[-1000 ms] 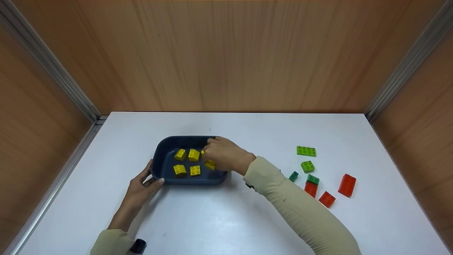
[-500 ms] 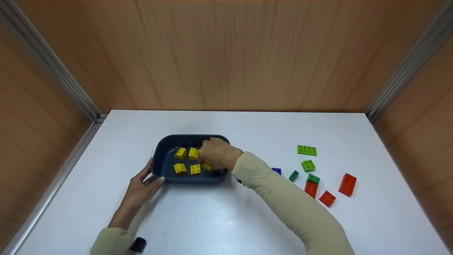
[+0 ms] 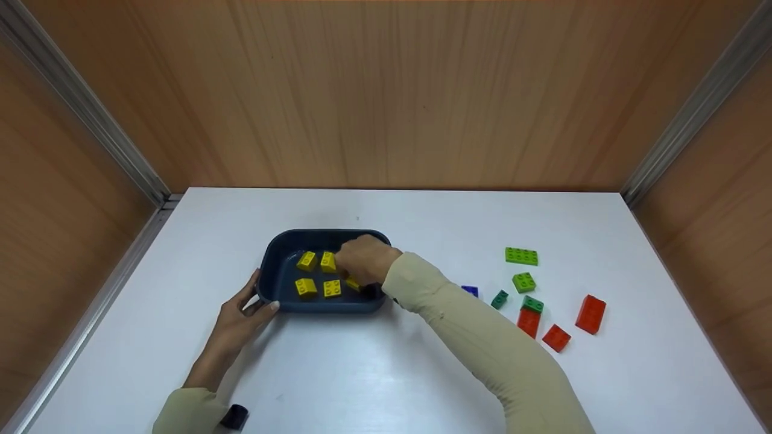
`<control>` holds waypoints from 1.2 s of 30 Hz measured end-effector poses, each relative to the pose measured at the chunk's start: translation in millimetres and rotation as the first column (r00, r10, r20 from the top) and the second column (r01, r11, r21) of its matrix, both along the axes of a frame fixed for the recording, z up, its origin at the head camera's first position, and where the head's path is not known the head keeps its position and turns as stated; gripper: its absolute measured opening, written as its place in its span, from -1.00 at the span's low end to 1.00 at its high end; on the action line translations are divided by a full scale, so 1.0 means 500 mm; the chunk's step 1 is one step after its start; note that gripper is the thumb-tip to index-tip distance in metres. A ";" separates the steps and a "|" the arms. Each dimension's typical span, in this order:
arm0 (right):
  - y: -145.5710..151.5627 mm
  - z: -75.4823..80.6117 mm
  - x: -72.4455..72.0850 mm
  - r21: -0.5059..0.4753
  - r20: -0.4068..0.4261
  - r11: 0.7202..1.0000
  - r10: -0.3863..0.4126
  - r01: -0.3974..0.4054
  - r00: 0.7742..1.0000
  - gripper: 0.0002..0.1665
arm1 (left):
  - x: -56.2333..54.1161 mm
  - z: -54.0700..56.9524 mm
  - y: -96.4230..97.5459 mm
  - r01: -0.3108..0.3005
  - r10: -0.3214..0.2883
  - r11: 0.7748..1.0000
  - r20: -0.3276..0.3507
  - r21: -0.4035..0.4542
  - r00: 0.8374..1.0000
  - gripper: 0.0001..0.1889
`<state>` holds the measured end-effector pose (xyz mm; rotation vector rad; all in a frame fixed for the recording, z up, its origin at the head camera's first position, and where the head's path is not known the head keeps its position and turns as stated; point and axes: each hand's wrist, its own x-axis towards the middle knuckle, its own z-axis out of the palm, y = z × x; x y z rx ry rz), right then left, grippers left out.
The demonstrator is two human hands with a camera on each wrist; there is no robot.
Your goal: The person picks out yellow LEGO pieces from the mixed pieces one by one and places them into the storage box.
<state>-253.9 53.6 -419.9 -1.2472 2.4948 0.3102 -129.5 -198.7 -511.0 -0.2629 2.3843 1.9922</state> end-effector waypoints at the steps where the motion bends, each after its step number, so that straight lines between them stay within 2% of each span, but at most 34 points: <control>1: -0.002 -0.003 0.000 0.004 0.002 1.000 -0.006 0.006 1.000 -0.62 | 0.000 0.000 0.000 0.001 -0.001 1.000 0.002 0.003 1.000 -0.08; 7: -0.014 -0.011 0.002 0.008 0.011 1.000 -0.025 0.025 1.000 -0.65 | 0.001 0.001 0.000 0.001 -0.001 1.000 0.000 0.016 1.000 -0.08; 24: -0.026 -0.034 0.016 0.081 -0.086 0.995 0.063 -0.056 0.994 -0.66 | 0.000 -0.001 0.004 0.007 -0.007 1.000 -0.008 -0.002 1.000 -0.08; 31: -0.033 -0.030 0.018 0.081 -0.056 0.997 0.019 -0.015 0.998 -0.66 | 0.002 0.001 0.002 0.009 -0.009 1.000 -0.002 0.006 1.000 -0.07; 36: -0.039 -0.029 0.019 0.092 -0.062 0.996 0.024 -0.018 0.998 -0.67 | 0.002 0.003 0.003 0.009 -0.009 1.000 -0.007 0.004 1.000 -0.08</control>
